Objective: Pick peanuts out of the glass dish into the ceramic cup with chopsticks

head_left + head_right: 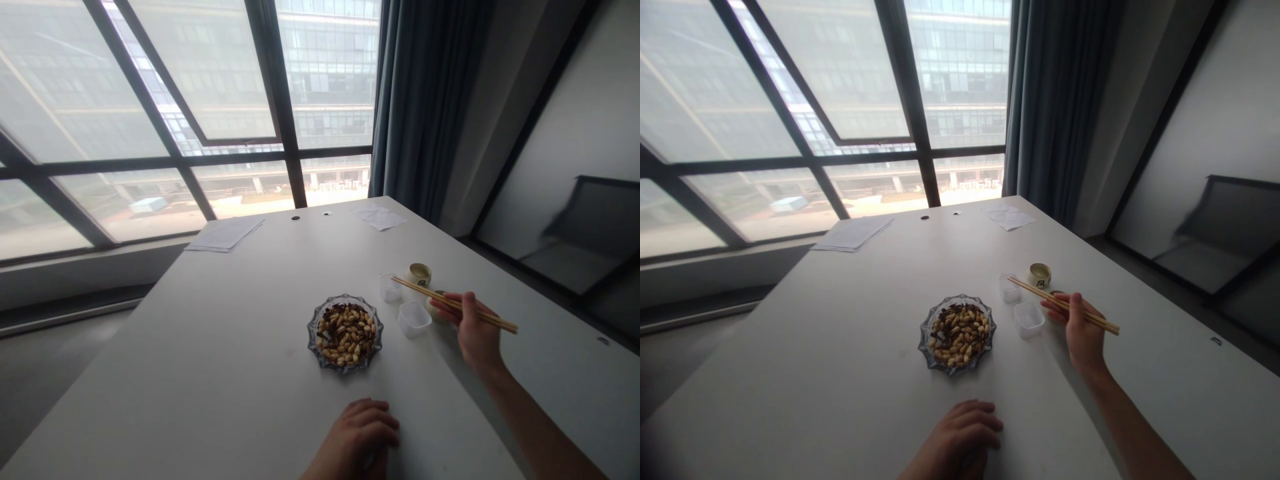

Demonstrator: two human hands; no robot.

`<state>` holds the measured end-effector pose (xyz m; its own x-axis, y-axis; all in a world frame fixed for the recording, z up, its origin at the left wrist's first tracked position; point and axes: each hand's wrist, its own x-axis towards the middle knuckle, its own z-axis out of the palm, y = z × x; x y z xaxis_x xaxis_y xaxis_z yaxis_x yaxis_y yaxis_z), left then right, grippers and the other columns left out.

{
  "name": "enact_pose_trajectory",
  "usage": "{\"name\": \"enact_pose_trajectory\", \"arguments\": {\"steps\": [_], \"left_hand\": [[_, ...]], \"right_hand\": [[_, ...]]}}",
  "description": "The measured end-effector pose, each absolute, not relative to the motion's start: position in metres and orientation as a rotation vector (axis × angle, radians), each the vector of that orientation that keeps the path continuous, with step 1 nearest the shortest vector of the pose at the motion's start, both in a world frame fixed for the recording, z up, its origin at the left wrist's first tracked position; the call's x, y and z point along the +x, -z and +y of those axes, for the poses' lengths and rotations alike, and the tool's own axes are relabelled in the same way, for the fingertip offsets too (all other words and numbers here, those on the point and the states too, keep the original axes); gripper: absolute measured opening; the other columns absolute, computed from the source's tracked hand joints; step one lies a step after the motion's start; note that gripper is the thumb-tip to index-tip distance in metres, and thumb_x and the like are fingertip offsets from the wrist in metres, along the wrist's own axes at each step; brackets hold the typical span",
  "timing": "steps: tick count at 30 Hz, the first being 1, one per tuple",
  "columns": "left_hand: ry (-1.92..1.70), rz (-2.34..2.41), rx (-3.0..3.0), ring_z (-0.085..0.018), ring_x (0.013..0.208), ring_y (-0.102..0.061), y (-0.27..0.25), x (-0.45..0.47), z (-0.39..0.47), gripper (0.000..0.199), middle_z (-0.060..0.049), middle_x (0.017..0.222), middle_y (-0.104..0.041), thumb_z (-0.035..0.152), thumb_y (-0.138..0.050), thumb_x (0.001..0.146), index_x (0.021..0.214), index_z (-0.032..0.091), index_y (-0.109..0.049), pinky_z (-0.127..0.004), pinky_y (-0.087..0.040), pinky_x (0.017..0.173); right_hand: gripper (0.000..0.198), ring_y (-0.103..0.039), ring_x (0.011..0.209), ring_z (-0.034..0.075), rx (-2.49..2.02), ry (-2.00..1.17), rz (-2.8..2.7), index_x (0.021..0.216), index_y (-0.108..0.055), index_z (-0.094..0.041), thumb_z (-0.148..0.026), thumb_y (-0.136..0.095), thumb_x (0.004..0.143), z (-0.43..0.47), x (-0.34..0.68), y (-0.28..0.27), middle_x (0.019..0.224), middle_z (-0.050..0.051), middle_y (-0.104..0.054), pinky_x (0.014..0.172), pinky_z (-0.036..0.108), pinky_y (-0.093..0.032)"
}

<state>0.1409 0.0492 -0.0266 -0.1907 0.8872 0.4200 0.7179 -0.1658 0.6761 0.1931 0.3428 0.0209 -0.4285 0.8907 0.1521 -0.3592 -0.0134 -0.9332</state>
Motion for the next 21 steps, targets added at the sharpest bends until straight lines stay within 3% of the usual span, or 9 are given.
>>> {"name": "enact_pose_trajectory", "arguments": {"steps": [21], "left_hand": [[-1.257, 1.880, 1.843, -0.022, 0.116, -0.065, 0.027, 0.140, 0.049, 0.037, -0.005, 0.107, -0.078, 0.001, -0.054, 0.070, 0.097, 0.024, -0.067, -0.034, -0.047, 0.103]], "right_hand": [[0.039, -0.077, 0.070, 0.023, -0.268, -1.776, -1.895, 0.090, -0.074, -0.016, -0.051, -0.058, 0.097, 0.280, 0.192, -0.006, 0.076, 0.010, -0.078, 0.060, 0.031, -0.063]]}}
